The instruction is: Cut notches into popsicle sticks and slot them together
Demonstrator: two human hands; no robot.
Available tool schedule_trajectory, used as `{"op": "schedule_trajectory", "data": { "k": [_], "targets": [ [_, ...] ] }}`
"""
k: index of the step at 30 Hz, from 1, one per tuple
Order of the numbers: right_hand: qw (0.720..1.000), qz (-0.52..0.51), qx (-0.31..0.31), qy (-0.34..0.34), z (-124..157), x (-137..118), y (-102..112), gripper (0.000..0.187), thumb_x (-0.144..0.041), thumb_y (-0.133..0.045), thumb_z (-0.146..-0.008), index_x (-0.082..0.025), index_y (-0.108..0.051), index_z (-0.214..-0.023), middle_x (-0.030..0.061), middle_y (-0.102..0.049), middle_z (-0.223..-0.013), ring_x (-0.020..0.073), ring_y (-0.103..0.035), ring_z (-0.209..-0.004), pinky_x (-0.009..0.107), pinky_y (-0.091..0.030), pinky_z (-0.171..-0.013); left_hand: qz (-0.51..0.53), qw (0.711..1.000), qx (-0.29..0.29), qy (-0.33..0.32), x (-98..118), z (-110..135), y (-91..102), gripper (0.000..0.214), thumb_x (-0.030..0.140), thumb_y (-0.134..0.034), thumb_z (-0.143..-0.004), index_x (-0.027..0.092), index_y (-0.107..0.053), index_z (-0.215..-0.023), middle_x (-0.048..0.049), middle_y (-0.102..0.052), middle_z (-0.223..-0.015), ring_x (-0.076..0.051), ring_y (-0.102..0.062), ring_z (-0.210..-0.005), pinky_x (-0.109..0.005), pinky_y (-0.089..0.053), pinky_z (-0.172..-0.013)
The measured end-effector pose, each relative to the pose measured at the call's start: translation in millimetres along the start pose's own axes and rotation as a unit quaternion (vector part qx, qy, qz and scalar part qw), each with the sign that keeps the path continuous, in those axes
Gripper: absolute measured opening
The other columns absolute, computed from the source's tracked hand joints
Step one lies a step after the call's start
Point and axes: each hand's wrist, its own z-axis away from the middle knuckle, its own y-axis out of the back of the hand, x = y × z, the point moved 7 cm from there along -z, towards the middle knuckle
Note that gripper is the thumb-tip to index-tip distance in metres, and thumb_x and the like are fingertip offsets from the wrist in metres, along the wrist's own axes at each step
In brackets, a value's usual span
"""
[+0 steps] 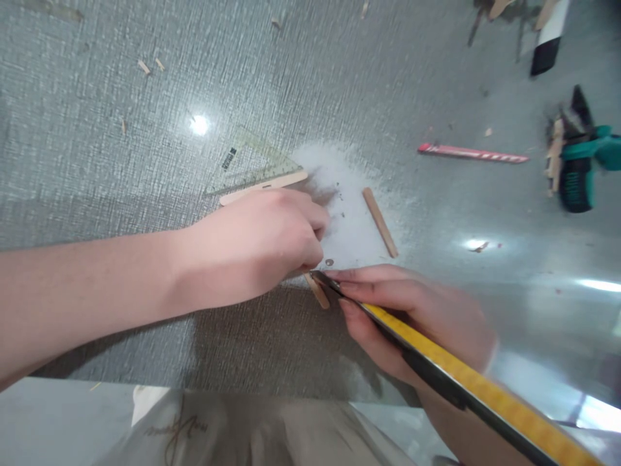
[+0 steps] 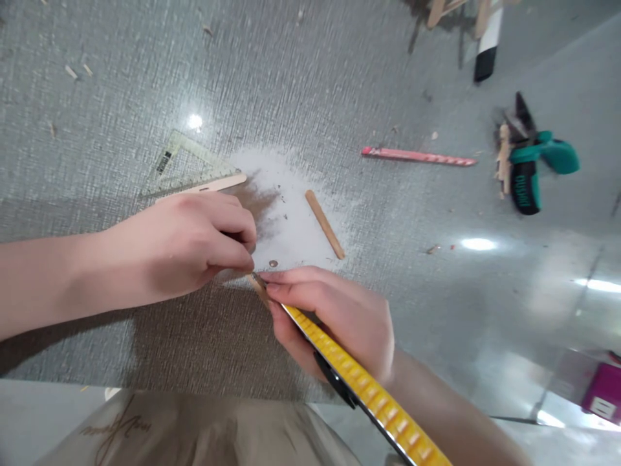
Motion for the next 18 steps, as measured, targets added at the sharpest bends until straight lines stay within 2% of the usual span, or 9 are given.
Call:
{"op": "schedule_trajectory", "data": {
  "k": [5,12,15,18],
  "targets": [
    [0.997,-0.065,-0.025,0.026,-8,7,1,0.03,-0.004,-0.066,-0.082,-0.026,-0.07,-0.101,0.0039,-0.082,-0.093,0.021,-0.08,-0.082,0.025,-0.068,-0.067,0.003,1.0,-0.003,0.006,1,-1,0.4,0.032,0.001,-0.043,-0.075,0.016,-0.069,-0.062,-0.0034,-0.067,-0.078,-0.015,-0.061,-0.072,-0.028,-0.039,-0.061],
    [0.989,-0.115,-0.06,0.068,-20,15,2,0.031,-0.005,-0.068,-0.081,-0.029,-0.072,-0.101,0.0003,-0.081,-0.089,0.0205,-0.08,-0.081,0.026,-0.068,-0.066,-0.009,1.0,-0.01,0.023,0,-2,-0.4,0.033,0.003,-0.043,-0.078,0.018,-0.068,-0.062,-0.0016,-0.067,-0.079,-0.014,-0.06,-0.072,-0.027,-0.04,-0.062],
    [0.988,-0.129,-0.069,0.052,-23,19,3,0.031,-0.004,-0.069,-0.08,-0.029,-0.073,-0.099,0.0008,-0.081,-0.087,0.0204,-0.08,-0.079,0.025,-0.068,-0.066,-0.019,0.999,-0.021,0.034,-1,-3,-2.8,0.031,0.003,-0.044,-0.073,0.018,-0.07,-0.064,-0.0011,-0.068,-0.08,-0.013,-0.06,-0.072,-0.026,-0.04,-0.063],
    [0.986,-0.153,-0.066,0.006,-23,27,3,0.028,-0.006,-0.07,-0.082,-0.03,-0.074,-0.096,0.0,-0.081,-0.088,0.0201,-0.08,-0.079,0.026,-0.067,-0.067,-0.019,0.999,-0.035,0.037,-1,-5,-4.0,0.03,0.003,-0.045,-0.07,0.017,-0.071,-0.065,-0.0017,-0.067,-0.08,-0.015,-0.061,-0.074,-0.026,-0.042,-0.064]
  ]
}}
